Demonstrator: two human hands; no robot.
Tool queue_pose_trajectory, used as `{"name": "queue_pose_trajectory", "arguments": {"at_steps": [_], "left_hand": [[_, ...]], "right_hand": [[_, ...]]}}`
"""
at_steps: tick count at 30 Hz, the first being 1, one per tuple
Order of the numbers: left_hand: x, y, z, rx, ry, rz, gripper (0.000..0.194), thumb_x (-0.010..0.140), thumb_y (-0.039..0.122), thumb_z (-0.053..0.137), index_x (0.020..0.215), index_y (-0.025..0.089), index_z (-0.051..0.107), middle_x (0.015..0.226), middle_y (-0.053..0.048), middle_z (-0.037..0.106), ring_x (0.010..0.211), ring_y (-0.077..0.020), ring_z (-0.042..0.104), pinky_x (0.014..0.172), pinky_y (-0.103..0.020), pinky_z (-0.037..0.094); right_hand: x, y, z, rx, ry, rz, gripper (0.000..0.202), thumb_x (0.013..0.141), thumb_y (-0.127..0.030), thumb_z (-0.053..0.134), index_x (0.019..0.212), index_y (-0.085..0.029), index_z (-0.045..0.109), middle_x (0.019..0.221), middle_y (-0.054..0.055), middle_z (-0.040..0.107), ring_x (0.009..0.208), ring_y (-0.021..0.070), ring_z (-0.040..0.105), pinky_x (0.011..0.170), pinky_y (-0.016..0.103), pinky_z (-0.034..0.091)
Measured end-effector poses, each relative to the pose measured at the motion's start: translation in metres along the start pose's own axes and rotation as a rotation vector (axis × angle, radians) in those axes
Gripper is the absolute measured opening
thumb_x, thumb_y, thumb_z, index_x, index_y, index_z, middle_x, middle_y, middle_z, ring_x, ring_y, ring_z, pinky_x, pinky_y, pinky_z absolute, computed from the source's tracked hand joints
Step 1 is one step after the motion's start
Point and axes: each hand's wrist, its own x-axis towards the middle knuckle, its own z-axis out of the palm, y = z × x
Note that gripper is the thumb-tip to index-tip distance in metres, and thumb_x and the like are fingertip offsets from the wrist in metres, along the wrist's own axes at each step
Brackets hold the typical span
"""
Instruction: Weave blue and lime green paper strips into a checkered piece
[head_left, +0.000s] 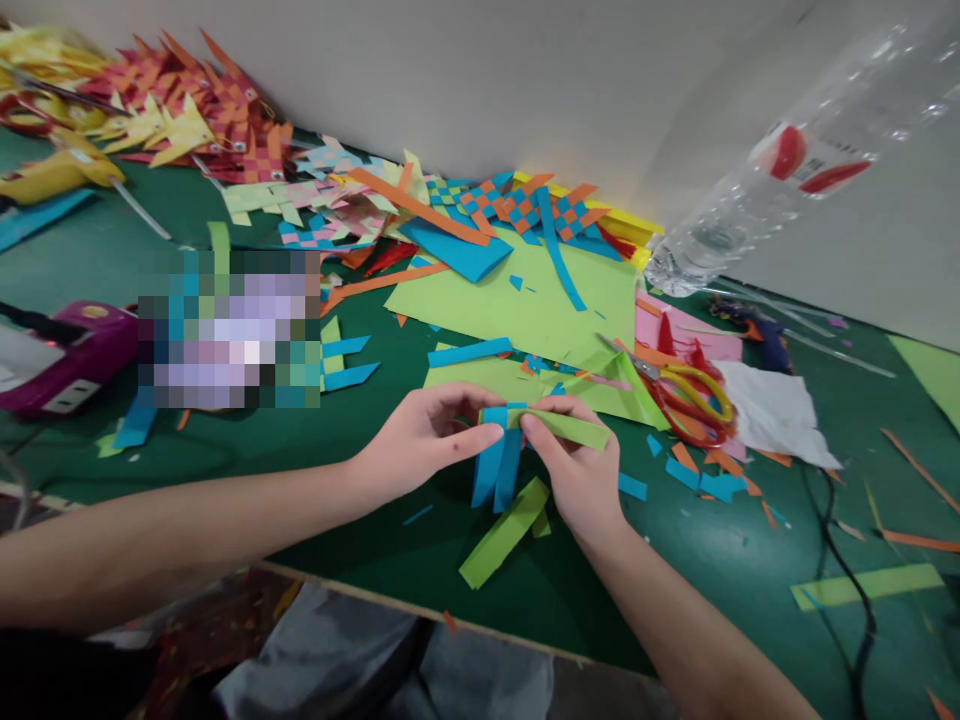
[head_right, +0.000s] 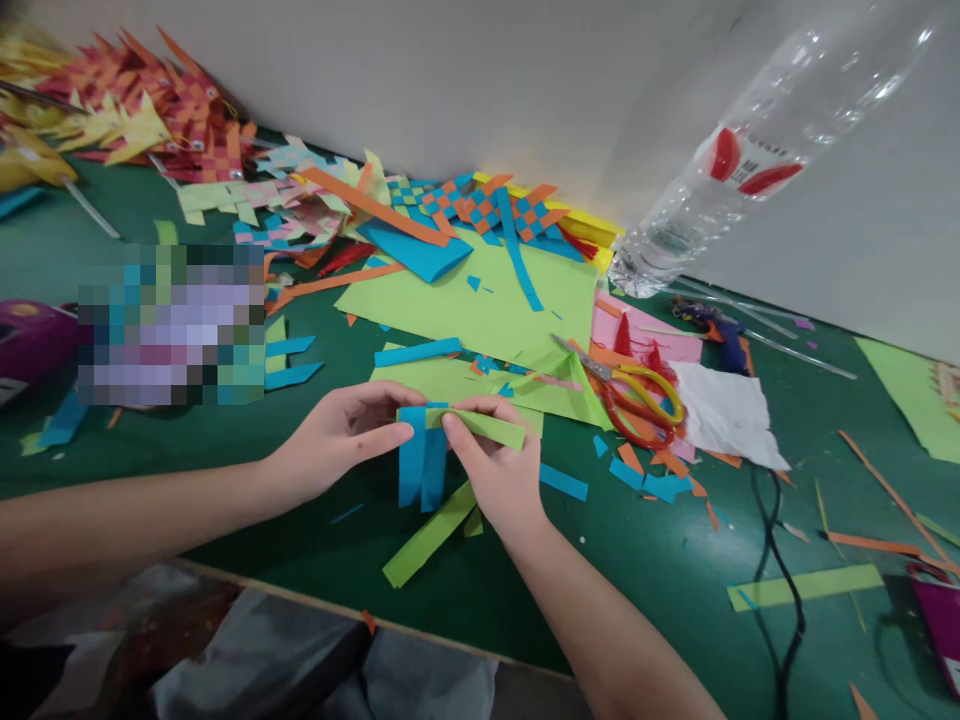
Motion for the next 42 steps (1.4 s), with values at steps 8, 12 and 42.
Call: {"name": "queue_pose_trajectory", "arguments": {"at_steps": [8,12,42], "left_hand": [[-0.0011,-0.0034,-0.0020,0.103,0.043,0.045,0.021,0.076,0.033,0.069,0.091,0.019,0.068,0.074,0.001,0.061,0.064,-0.0081,0.054,0.056,-0.017,0.045],[-0.0001,-0.0031,-0.0020,0.138,0.070,0.074,0.015,0.076,0.029,0.069,0.085,0.018,0.067,0.061,0.004,0.055,0.055,-0.0059,0.048,0.049,-0.015,0.040],[-0.0006,-0.0035,-0.0005,-0.070,-0.204,0.002,0.030,0.082,0.027,0.064,0.112,0.023,0.063,0.104,-0.004,0.068,0.088,-0.0163,0.067,0.077,-0.027,0.055]], "right_hand": [[-0.0017,-0.0021,0.0013,-0.040,0.005,-0.033,0.010,0.074,-0.029,0.068,0.075,-0.022,0.061,0.060,-0.004,0.062,0.053,0.0124,0.061,0.049,0.026,0.050],[-0.0016,-0.0044,0.0017,-0.038,0.013,-0.026,0.010,0.073,-0.028,0.068,0.074,-0.021,0.061,0.059,-0.005,0.062,0.052,0.0120,0.061,0.050,0.025,0.050],[-0.0010,-0.0049,0.0016,0.091,-0.060,0.030,0.011,0.072,-0.027,0.070,0.075,-0.021,0.062,0.060,-0.004,0.065,0.048,0.0125,0.062,0.049,0.027,0.055]]}}
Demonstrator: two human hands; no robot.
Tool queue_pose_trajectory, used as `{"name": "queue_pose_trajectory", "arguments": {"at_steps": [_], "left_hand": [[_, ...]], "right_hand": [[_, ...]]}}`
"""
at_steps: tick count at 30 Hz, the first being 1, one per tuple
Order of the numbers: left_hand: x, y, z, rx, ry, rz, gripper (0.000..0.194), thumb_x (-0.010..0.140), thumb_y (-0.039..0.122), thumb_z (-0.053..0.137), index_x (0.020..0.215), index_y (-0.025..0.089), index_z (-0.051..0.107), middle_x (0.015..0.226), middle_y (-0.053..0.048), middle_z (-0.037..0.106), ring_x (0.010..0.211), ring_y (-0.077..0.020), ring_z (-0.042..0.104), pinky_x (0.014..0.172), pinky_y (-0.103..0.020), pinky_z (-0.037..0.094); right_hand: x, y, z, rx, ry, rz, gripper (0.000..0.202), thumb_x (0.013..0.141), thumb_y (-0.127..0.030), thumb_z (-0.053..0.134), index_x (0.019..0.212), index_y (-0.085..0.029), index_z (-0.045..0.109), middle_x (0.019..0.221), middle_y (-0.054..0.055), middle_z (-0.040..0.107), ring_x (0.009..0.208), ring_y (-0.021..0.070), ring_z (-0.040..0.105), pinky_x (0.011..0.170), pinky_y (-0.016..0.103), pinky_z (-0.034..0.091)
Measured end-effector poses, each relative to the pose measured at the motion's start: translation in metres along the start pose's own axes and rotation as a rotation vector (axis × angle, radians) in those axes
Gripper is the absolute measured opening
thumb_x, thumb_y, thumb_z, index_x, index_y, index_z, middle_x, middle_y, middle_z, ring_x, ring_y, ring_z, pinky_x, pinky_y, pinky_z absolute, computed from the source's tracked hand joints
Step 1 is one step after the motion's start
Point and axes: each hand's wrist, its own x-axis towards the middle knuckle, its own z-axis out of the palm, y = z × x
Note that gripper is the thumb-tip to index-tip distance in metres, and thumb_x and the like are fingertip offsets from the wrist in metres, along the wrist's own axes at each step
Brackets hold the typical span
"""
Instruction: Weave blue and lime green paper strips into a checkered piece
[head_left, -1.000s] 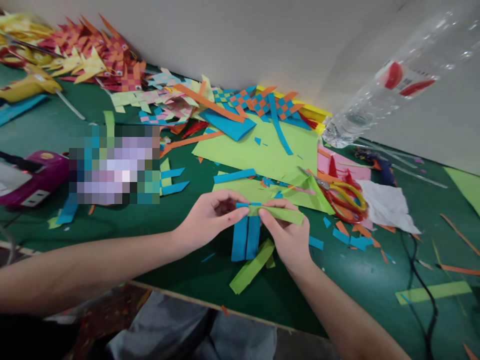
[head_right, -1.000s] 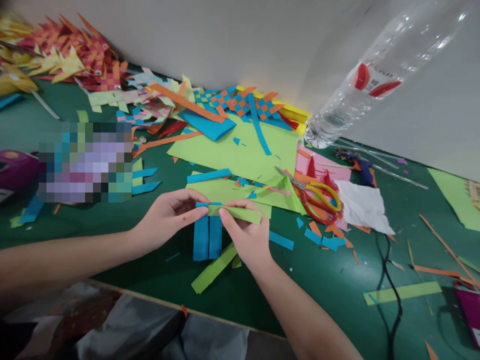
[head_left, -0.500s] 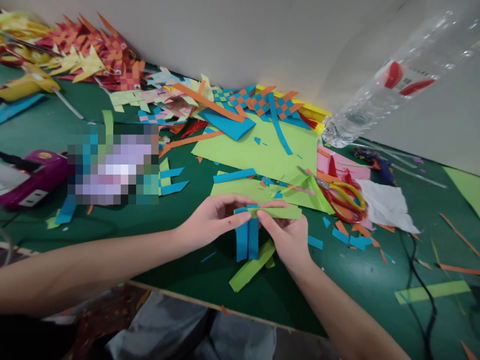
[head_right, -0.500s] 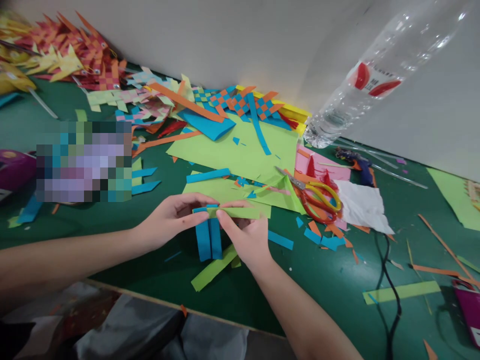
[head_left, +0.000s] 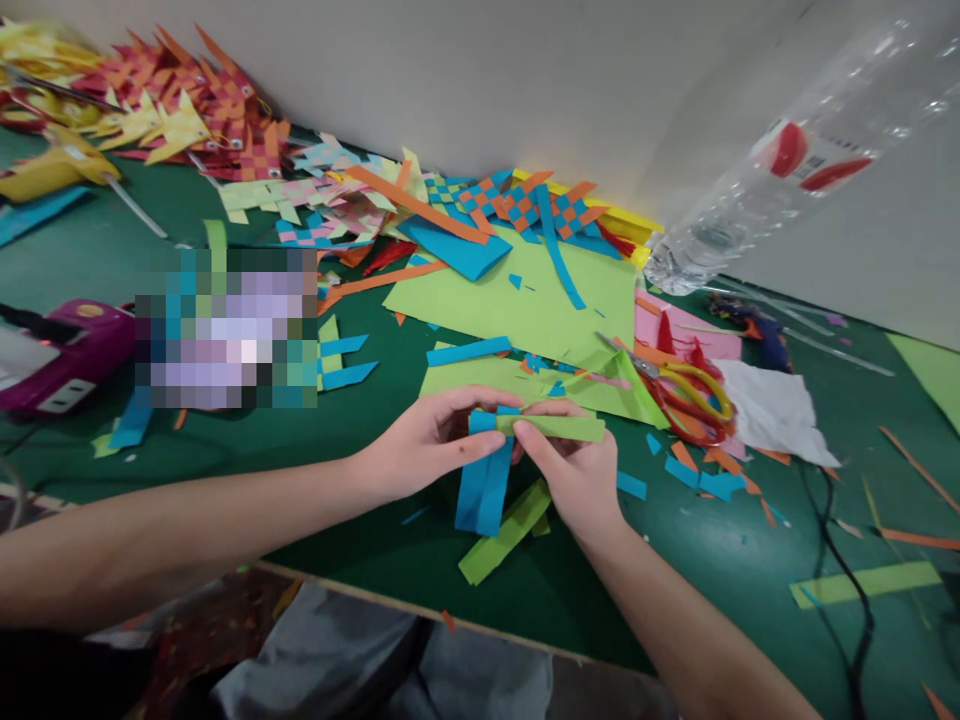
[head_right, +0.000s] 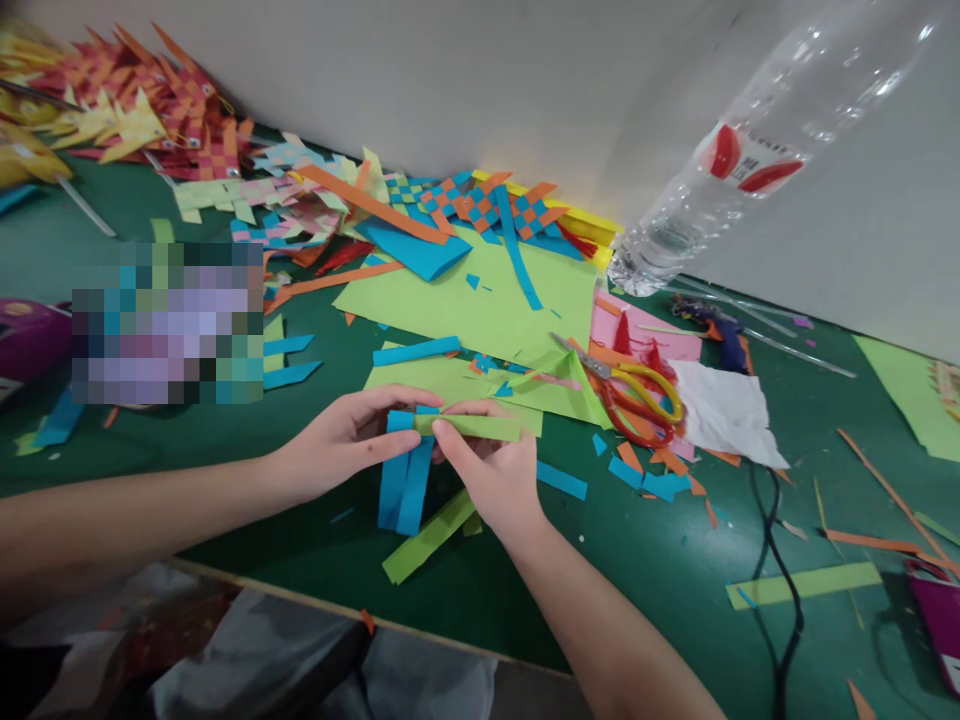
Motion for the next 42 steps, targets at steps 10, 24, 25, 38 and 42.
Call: {"name": "queue_pose_trajectory", "arguments": {"at_steps": [10,24,25,38,42], "left_hand": [[0.0015,0.0012,-0.0006,0.131,0.116,0.020,0.027,0.080,0.030,0.066,0.106,0.022,0.068,0.095,-0.004,0.069,0.083,-0.0152,0.063,0.068,-0.022,0.050],[-0.0020,0.0044,-0.0007,0.252,0.137,-0.006,0.028,0.082,0.035,0.063,0.106,0.020,0.065,0.079,-0.002,0.063,0.060,-0.0109,0.053,0.050,-0.019,0.040],[-0.0021,0.0048,-0.0006,0.241,0.129,-0.011,0.029,0.082,0.034,0.063,0.108,0.020,0.064,0.085,-0.003,0.065,0.064,-0.0119,0.057,0.052,-0.020,0.042],[-0.0023,0.0009,-0.0021,0.236,0.143,-0.028,0.038,0.079,0.035,0.066,0.115,0.021,0.063,0.081,-0.002,0.068,0.071,-0.0158,0.064,0.060,-0.024,0.051],[-0.0020,0.0007,-0.0020,0.223,0.136,-0.013,0.031,0.080,0.033,0.065,0.108,0.021,0.065,0.081,-0.001,0.068,0.068,-0.0133,0.063,0.058,-0.021,0.048]], "right_hand": [[-0.0032,0.0094,-0.0063,-0.006,-0.064,0.024,0.021,0.079,-0.037,0.065,0.072,-0.019,0.059,0.049,-0.005,0.053,0.043,0.0095,0.050,0.043,0.024,0.041],[-0.0018,0.0065,-0.0074,-0.183,-0.051,-0.028,0.027,0.084,-0.039,0.060,0.065,-0.019,0.057,0.048,-0.005,0.050,0.043,0.0090,0.048,0.044,0.023,0.041],[-0.0018,0.0064,-0.0071,-0.186,-0.052,-0.028,0.027,0.084,-0.039,0.060,0.066,-0.019,0.057,0.047,-0.005,0.050,0.043,0.0092,0.049,0.044,0.023,0.042],[-0.0009,0.0079,-0.0067,-0.187,-0.037,-0.011,0.031,0.084,-0.039,0.061,0.061,-0.018,0.056,0.048,-0.005,0.051,0.042,0.0071,0.044,0.044,0.022,0.035],[-0.0012,0.0087,-0.0067,-0.174,-0.040,-0.007,0.029,0.084,-0.039,0.061,0.064,-0.018,0.057,0.048,-0.006,0.049,0.041,0.0064,0.041,0.042,0.021,0.033]]}}
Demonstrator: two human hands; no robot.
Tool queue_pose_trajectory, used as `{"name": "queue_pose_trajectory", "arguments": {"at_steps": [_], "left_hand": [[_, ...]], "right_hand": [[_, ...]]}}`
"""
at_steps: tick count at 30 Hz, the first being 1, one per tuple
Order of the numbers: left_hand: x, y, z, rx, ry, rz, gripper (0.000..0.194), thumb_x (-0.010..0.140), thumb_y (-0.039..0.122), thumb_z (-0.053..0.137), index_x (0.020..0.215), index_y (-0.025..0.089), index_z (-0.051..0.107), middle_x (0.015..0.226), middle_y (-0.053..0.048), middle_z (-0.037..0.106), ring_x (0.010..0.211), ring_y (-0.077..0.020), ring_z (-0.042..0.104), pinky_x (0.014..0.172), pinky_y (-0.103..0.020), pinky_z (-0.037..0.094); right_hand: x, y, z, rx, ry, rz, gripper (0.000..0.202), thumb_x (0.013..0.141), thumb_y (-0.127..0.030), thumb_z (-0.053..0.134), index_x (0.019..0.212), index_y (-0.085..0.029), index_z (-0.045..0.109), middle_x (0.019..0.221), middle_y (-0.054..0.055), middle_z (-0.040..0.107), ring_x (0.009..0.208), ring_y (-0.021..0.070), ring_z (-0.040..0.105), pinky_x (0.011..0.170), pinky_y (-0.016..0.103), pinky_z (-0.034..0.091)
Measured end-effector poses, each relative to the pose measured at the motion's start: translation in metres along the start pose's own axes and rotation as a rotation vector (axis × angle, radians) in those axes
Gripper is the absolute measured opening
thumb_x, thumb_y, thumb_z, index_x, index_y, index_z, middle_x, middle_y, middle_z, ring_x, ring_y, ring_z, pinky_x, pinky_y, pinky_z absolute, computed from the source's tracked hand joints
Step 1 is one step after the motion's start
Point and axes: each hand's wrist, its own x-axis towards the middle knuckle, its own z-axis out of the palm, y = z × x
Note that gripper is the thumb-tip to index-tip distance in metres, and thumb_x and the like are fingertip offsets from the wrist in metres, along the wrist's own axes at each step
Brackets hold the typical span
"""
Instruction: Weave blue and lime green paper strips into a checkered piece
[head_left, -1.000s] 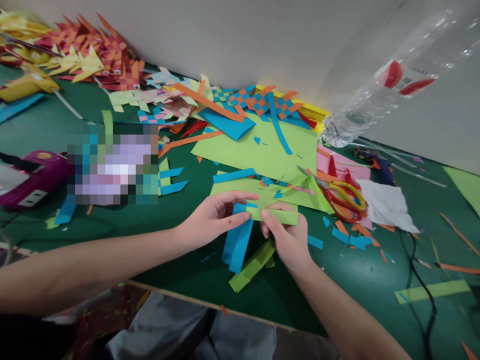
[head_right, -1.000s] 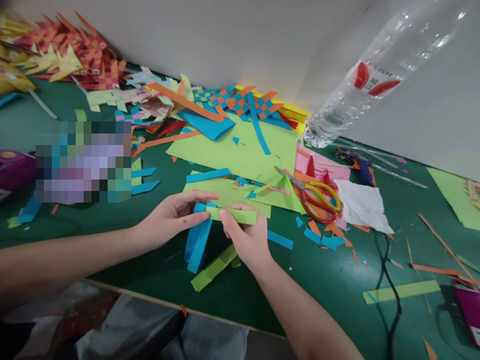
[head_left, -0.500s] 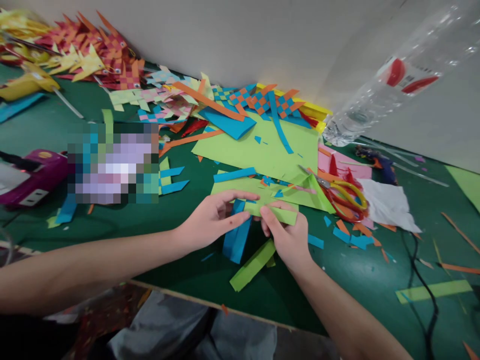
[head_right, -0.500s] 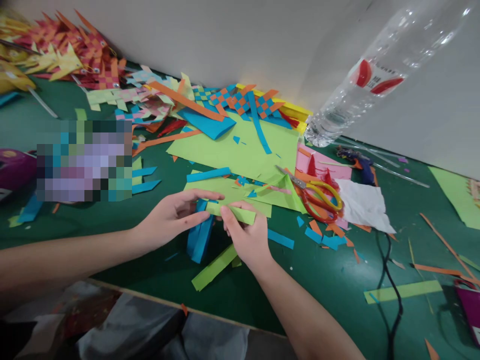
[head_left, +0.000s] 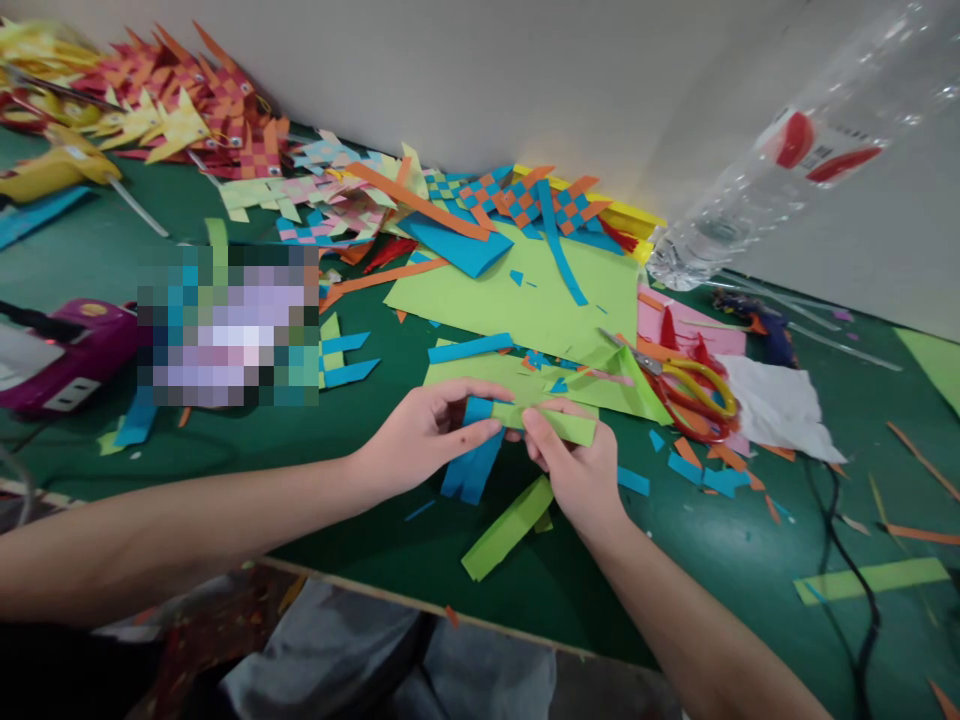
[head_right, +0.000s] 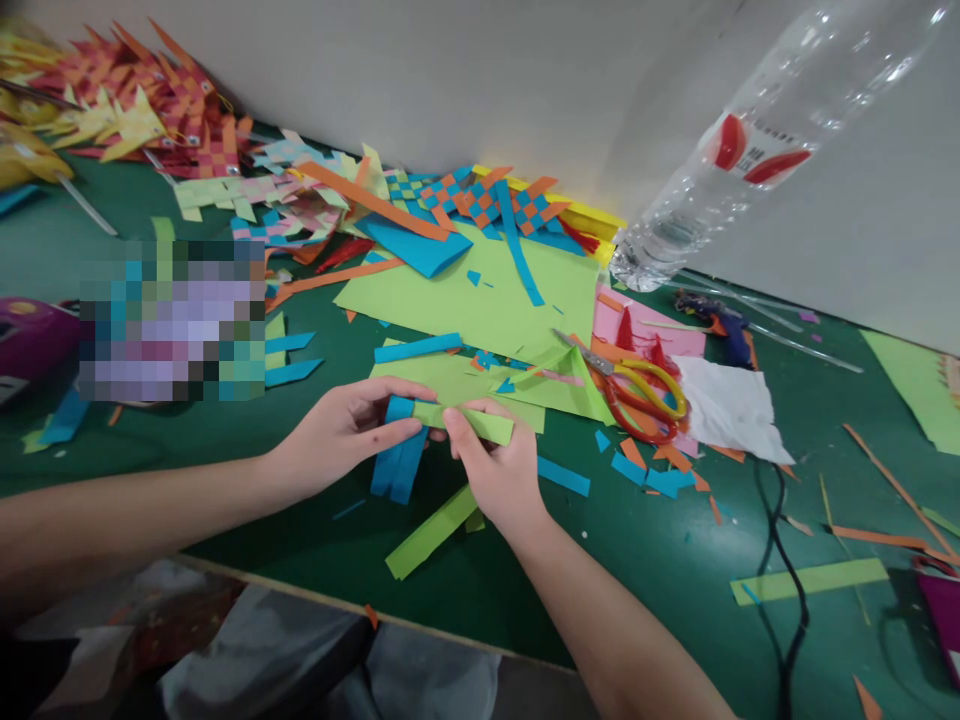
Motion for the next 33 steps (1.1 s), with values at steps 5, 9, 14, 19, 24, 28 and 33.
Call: {"name": "queue_pose_trajectory", "arguments": {"at_steps": [5,9,14,19,24,28,33], "left_hand": [[0.0008,0.0022,0.0003,-0.018,0.045,0.001,0.024,0.080,0.028,0.065,0.103,0.020,0.066,0.071,0.002,0.065,0.060,-0.0098,0.060,0.053,-0.017,0.045],[0.0011,0.0014,-0.0001,-0.069,0.080,0.002,0.018,0.081,0.026,0.065,0.098,0.020,0.067,0.076,0.002,0.067,0.065,-0.0082,0.061,0.057,-0.015,0.046],[0.0031,-0.0044,0.0004,-0.183,0.116,-0.035,0.015,0.079,0.028,0.068,0.093,0.022,0.069,0.080,0.002,0.069,0.072,-0.0080,0.063,0.065,-0.014,0.048],[0.0049,-0.0063,0.0001,-0.245,0.135,-0.066,0.018,0.076,0.031,0.072,0.091,0.022,0.071,0.077,0.002,0.069,0.070,-0.0078,0.062,0.061,-0.014,0.047],[0.0061,-0.0056,-0.0008,-0.259,0.112,-0.133,0.030,0.074,0.032,0.073,0.103,0.024,0.070,0.070,0.003,0.067,0.065,-0.0065,0.058,0.059,-0.014,0.045],[0.0078,-0.0067,-0.0004,-0.356,0.099,-0.223,0.021,0.070,0.035,0.076,0.082,0.018,0.072,0.068,0.002,0.065,0.062,-0.0076,0.058,0.059,-0.017,0.048],[0.0083,-0.0056,-0.0012,-0.356,0.065,-0.237,0.022,0.071,0.036,0.075,0.067,0.015,0.066,0.061,0.004,0.058,0.057,-0.0058,0.054,0.056,-0.016,0.047]], "right_hand": [[-0.0004,0.0004,0.0008,0.041,-0.013,-0.021,0.025,0.085,-0.035,0.061,0.067,-0.018,0.058,0.050,-0.006,0.050,0.042,0.0053,0.042,0.042,0.019,0.033],[-0.0002,0.0002,0.0010,0.063,-0.018,-0.046,0.019,0.085,-0.031,0.061,0.071,-0.019,0.060,0.051,-0.007,0.052,0.043,0.0047,0.043,0.043,0.018,0.034],[-0.0002,0.0007,0.0009,0.065,-0.028,-0.053,0.016,0.086,-0.029,0.060,0.074,-0.019,0.062,0.053,-0.007,0.055,0.044,0.0046,0.044,0.043,0.018,0.034],[-0.0005,0.0028,0.0016,0.074,-0.014,-0.053,0.016,0.086,-0.029,0.061,0.074,-0.019,0.062,0.053,-0.007,0.052,0.044,0.0048,0.043,0.043,0.019,0.034],[-0.0002,0.0016,0.0017,0.081,0.002,-0.042,0.020,0.087,-0.030,0.060,0.071,-0.018,0.057,0.050,-0.007,0.048,0.043,0.0048,0.042,0.043,0.019,0.033],[0.0003,0.0003,0.0009,0.048,0.005,-0.055,0.032,0.087,-0.030,0.059,0.059,-0.017,0.051,0.050,-0.006,0.047,0.044,0.0049,0.043,0.045,0.020,0.035],[0.0018,-0.0010,-0.0005,0.012,0.023,-0.056,0.035,0.088,-0.032,0.058,0.057,-0.018,0.049,0.051,-0.006,0.046,0.044,0.0055,0.043,0.045,0.022,0.035]]}}
